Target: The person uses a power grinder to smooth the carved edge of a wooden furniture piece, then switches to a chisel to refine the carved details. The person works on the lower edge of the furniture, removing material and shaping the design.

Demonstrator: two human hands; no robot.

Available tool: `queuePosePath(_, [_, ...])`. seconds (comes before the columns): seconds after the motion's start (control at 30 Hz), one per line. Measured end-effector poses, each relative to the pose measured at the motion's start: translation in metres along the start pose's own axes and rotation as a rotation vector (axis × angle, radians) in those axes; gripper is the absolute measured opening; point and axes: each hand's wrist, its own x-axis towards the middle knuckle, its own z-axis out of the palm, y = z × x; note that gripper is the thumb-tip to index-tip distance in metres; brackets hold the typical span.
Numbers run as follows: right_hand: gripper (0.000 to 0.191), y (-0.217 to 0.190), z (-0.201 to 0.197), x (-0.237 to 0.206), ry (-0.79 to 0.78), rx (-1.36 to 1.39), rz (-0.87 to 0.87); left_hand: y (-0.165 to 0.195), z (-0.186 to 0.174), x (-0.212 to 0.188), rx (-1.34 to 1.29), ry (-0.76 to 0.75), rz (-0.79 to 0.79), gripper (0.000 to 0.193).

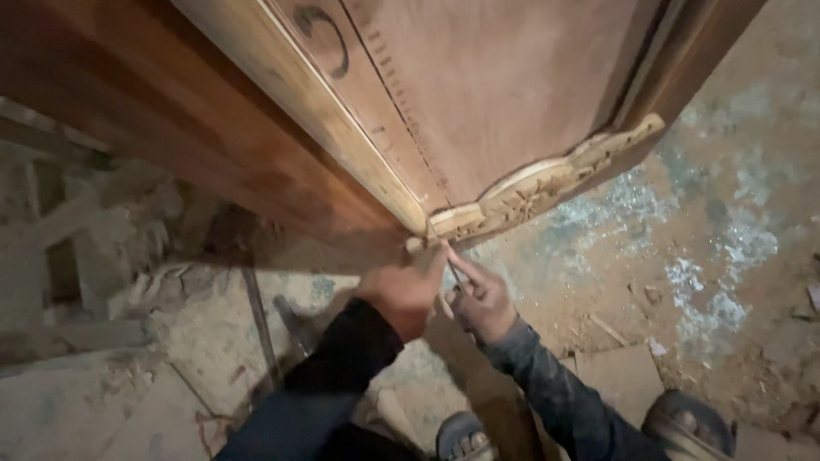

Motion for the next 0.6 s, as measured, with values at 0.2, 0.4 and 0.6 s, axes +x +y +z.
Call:
queuePosePath(0.2, [0.071,0.003,-0.006,0.003,-0.055,-0.021,-0.181,0.002,0.007,0.006,-0.014,-0.145,-0.046,0.078])
queuePosePath(0.4, [0.065,0.003,-0.002,-0.001,0.014,0.135,-0.014,0.006,0.002,0.003,0.085,-0.004,-0.028,0.07])
queuePosePath(0.6, [0.068,-0.009,-0.008,-0.005,0.033,-0.141,-0.063,0.019,-0.002,0.01,-0.11,-0.268,-0.141,0.077])
